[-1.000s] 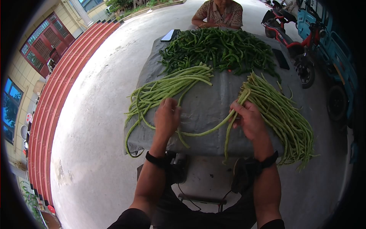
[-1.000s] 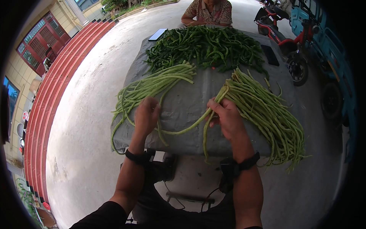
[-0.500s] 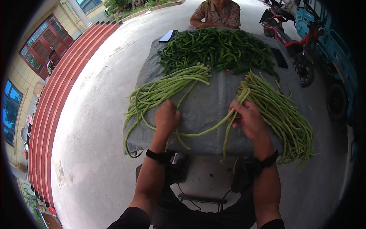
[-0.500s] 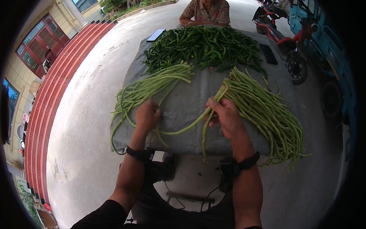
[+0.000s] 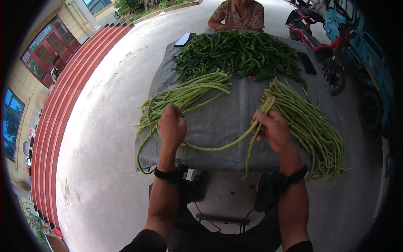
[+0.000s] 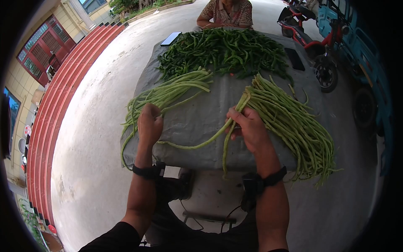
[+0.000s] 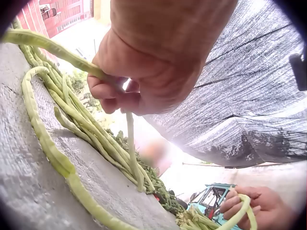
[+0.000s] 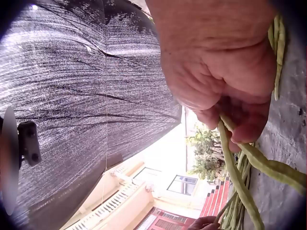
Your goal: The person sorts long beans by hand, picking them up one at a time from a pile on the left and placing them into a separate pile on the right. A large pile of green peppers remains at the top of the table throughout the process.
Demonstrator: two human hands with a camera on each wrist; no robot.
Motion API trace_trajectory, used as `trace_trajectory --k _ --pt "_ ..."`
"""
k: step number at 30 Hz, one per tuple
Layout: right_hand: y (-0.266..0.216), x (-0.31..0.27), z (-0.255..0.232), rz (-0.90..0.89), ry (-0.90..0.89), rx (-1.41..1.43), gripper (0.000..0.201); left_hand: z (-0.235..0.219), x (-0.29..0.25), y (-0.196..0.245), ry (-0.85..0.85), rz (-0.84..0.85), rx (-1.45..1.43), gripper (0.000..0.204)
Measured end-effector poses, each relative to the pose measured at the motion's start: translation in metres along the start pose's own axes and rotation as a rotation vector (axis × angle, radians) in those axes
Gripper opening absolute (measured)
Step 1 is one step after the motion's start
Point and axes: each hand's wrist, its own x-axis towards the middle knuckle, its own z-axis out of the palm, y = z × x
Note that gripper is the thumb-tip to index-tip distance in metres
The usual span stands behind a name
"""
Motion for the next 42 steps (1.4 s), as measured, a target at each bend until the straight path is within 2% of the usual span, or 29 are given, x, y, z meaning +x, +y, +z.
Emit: trace_trajectory --k 3,9,12,15,18,21,24,27,33,42 --pt "0.000 0.000 0.001 0.002 -0.005 0.000 0.020 -0.009 0.000 0.009 0.041 -0.003 -0.005 0.028" --pt "0.003 0.001 0.001 0.012 -0.042 -0.002 0.019 -0.018 -0.003 0.023 -0.168 -0.032 0.025 0.023" --pt "0.006 0.003 0.003 0.028 -0.049 0.001 0.019 -0.008 -0.004 0.010 -0.187 0.019 -0.050 0.025" --pt "0.007 0.003 0.004 0.037 -0.062 -0.006 0.018 -0.004 -0.005 0.002 -0.293 0.014 -0.146 0.024" --pt "0.007 0.002 0.006 0.041 -0.070 0.001 0.018 -0.003 -0.004 0.000 -0.481 -0.145 -0.451 0.023" --pt "0.009 0.003 0.005 0.051 -0.072 0.014 0.017 -0.011 -0.004 0.009 -0.572 -0.172 -0.685 0.015" --pt "0.010 0.003 0.007 0.053 -0.067 0.023 0.017 -0.023 -0.004 0.025 -0.680 -0.152 -0.726 0.012" --pt "0.011 0.003 0.009 0.078 -0.052 0.014 0.018 -0.020 -0.009 0.029 -0.730 -0.139 -0.908 0.012" --pt "0.014 0.006 0.011 0.103 -0.022 0.029 0.022 -0.020 -0.015 0.042 -0.800 -0.108 -1.019 0.012" --pt "0.014 0.008 0.011 0.019 -0.005 0.150 0.029 -0.019 -0.019 0.045 -0.880 -0.039 -0.921 0.012"
